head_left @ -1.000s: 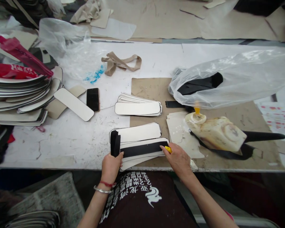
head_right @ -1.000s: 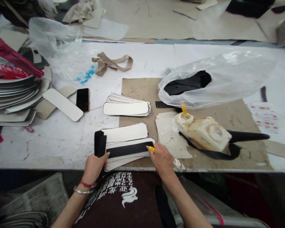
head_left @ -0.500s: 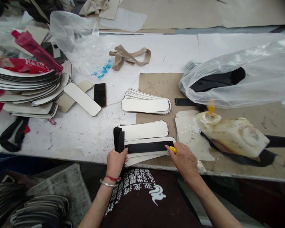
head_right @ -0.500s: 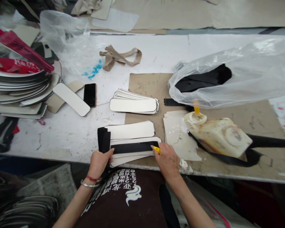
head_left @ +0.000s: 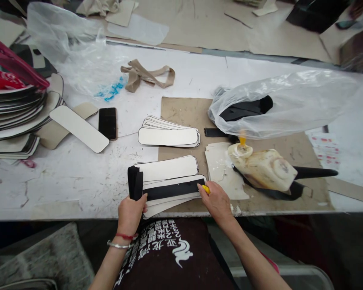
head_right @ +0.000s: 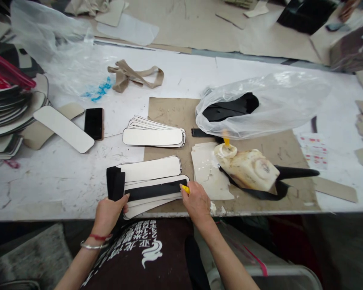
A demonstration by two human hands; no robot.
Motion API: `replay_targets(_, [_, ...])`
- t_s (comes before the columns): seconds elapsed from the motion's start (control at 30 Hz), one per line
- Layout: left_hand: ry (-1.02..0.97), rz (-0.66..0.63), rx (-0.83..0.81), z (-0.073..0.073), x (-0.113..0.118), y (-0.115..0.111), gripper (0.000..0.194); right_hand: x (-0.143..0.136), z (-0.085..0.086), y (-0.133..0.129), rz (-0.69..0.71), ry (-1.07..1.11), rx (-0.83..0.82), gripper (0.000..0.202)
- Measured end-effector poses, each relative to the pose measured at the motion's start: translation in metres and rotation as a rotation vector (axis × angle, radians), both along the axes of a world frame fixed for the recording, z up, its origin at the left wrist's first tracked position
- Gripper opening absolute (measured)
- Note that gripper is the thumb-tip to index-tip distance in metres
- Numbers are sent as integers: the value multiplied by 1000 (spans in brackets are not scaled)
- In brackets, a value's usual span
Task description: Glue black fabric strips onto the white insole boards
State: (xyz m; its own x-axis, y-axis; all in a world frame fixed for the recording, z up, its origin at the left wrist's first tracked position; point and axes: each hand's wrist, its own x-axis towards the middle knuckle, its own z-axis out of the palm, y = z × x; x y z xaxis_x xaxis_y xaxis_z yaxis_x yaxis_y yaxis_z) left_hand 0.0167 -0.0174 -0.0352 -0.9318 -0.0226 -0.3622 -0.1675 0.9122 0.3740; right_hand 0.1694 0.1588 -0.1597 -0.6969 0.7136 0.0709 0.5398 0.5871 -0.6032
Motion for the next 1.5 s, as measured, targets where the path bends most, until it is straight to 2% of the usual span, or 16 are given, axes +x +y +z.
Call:
replay_targets(0.23, [-10,29,51,-1,-1,-2,28,1,-8,-2,-9,81,9,35])
replay_targets(0.47, [-15,25,80,-1,1,-2,28,1,-10,-5,-4,124,116,31])
replay_targets(0.6, [-7,0,34,-3,-1,-2,28,1,-11,-7,-5,107,120,26])
replay_targets(0.87, [-32,26,15,9,1,8,24,0,-11,-9,-32,96,104,23])
replay_targets(1.07, [-28,17,37,11,3,7,23,-1,-13,-9,-29,121,102,23])
replay_targets(1.27, [-45,9,28,12,4,7,28,-2,-12,-10,-23,50,92,24])
replay_targets(1.4, [-57,-5,-22,16,3,11,30,0,-2,-5,-109,-83,145,37])
replay_targets(1.5, [-59,-61,-66,16,0,11,30,2,2,1,-173,-148,82,45])
